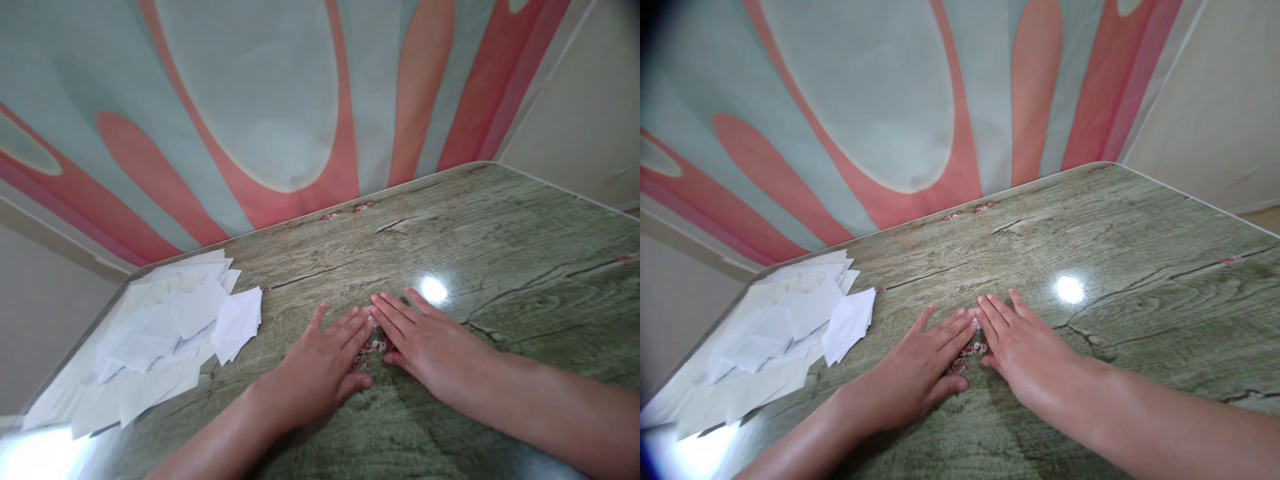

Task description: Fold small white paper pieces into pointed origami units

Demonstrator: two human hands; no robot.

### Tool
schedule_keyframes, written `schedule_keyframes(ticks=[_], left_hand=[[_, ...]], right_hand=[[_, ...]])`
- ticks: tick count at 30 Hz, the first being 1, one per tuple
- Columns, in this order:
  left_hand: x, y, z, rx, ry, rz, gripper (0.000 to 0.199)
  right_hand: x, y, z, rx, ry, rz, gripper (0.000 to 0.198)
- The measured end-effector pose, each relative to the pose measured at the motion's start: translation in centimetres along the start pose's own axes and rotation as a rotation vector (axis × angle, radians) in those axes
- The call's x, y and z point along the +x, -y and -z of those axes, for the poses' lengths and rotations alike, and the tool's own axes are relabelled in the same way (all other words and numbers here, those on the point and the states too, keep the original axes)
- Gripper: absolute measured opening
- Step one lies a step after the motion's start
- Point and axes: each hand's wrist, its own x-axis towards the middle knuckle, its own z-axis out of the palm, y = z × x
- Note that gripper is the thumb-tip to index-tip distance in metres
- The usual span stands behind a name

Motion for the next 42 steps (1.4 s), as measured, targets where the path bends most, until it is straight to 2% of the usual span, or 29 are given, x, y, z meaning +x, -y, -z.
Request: schedule_keyframes(ticks=[7, 13, 17, 20, 23, 29, 32, 34, 35, 38, 40, 42], left_hand=[[-0.8, 0.0, 0.6, 0.024, -0.003, 0.026, 0.058], [-1.5, 0.3, 1.0, 0.005, -0.002, 0.043, 0.048], [-1.2, 0.1, 1.5, -0.070, -0.057, 0.049, 0.043], [0.1, -0.2, 1.8, -0.148, -0.210, 0.178, 0.031], [2.0, -0.7, 1.7, -0.166, -0.273, 0.185, 0.038], [4.5, -0.8, 1.1, -0.074, -0.205, 0.245, 0.015], [4.8, -0.2, 1.2, -0.129, -0.190, 0.260, 0.019], [4.9, 0.4, 1.3, -0.303, -0.236, 0.296, 0.023], [4.9, 0.6, 1.4, -0.458, -0.266, 0.333, 0.024], [4.8, 1.1, 1.3, -1.121, -0.282, 0.425, 0.026], [4.9, 1.0, 0.9, -1.504, -0.263, 0.394, 0.032], [5.1, 0.6, 0.4, -1.724, -0.261, 0.321, 0.034]], right_hand=[[-0.1, -1.0, 0.4, -0.082, 0.028, -0.004, 0.042], [-0.1, -1.4, 0.7, -0.093, 0.047, -0.031, 0.041], [0.5, -3.1, 2.2, 0.071, 0.048, -0.034, 0.032], [1.3, -4.9, 2.8, 0.276, -0.041, -0.125, 0.028], [1.9, -6.0, 2.3, 0.382, -0.132, -0.241, 0.025], [2.2, -6.3, 0.5, 0.473, -0.221, -0.281, 0.021], [2.4, -6.3, 0.3, 0.524, -0.251, -0.282, 0.020], [2.5, -6.1, 0.5, 0.573, -0.294, -0.316, 0.020], [2.5, -5.9, 0.8, 0.595, -0.328, -0.329, 0.020], [2.5, -4.9, 2.1, 0.605, -0.466, -0.275, 0.018], [2.3, -4.1, 2.9, 0.565, -0.543, -0.198, 0.016], [2.2, -3.5, 3.2, 0.565, -0.518, -0.157, 0.018]])
